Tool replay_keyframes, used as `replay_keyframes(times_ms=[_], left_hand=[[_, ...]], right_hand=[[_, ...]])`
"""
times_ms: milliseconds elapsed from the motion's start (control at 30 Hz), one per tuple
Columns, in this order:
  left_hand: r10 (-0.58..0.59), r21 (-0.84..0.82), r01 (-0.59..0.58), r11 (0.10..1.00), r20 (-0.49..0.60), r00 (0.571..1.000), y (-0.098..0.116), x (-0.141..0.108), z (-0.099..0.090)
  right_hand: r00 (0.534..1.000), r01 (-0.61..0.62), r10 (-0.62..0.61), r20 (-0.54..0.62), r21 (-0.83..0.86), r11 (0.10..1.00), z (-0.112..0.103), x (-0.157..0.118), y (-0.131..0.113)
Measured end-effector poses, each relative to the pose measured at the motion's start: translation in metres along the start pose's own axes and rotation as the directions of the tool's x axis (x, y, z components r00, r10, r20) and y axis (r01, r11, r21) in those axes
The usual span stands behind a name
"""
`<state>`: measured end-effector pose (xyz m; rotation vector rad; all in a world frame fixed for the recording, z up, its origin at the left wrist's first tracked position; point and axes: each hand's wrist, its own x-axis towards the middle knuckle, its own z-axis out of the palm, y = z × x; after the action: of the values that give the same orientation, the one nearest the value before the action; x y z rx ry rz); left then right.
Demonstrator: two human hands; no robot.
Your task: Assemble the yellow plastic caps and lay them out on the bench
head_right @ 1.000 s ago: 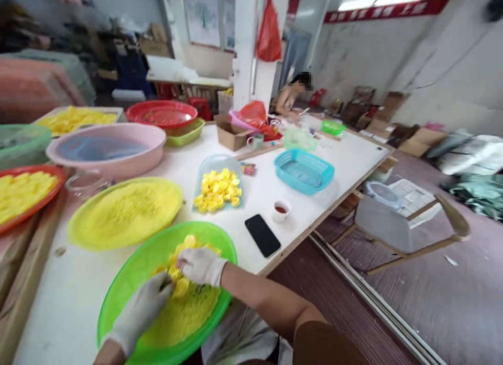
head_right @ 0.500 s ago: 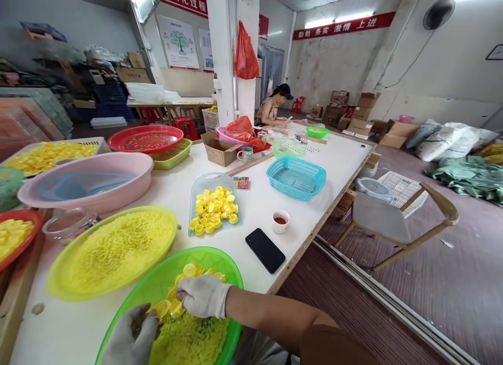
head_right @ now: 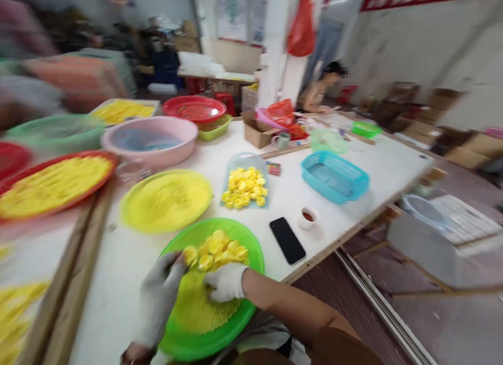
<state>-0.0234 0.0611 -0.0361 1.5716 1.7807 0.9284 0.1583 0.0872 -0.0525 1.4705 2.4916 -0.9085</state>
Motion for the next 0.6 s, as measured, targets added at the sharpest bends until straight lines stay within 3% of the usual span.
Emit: replay_keyframes(times_ms=[133,200,267,333,400,500,600], left_hand=[[-0.097,-0.336,0.034,0.941,-0.174,0.98,0.015,-0.028,-0.031],[-0.165,-0.414,0.049,0.909,-0.249,0.954,0.001,-0.04,-0.056],[-0.244,-0.432,0.075,0.899,-0.35,0.904,-0.027,-0.056,-0.087],[-0.32,-0.351,0.154,0.924,-0.487,0.812,-0.062,-0.079,-0.123],[-0.378,-0.203,0.325,0.924,-0.624,0.684,-0.101,-0.104,-0.164],[-0.436,-0.093,0.574,0.813,-0.752,0.495,-0.154,-0.139,-0.231],[-0.484,-0.095,0.693,0.714,-0.783,0.391,-0.194,-0.164,-0.286]], right_hand=[[0.976,0.173,-0.162,0.147,-0.063,0.983,0.015,-0.015,0.005],[0.969,0.197,-0.19,0.157,-0.029,0.98,0.021,-0.013,0.013],[0.971,0.184,-0.181,0.155,-0.007,0.983,0.027,-0.008,0.022],[0.968,0.189,-0.184,0.172,-0.013,0.982,0.032,-0.005,0.028],[0.966,0.189,-0.182,0.183,-0.023,0.982,0.036,-0.005,0.031],[0.97,0.158,-0.148,0.194,-0.036,0.987,0.038,-0.006,0.029],[0.974,0.12,-0.112,0.198,-0.03,0.992,0.038,-0.003,0.028]])
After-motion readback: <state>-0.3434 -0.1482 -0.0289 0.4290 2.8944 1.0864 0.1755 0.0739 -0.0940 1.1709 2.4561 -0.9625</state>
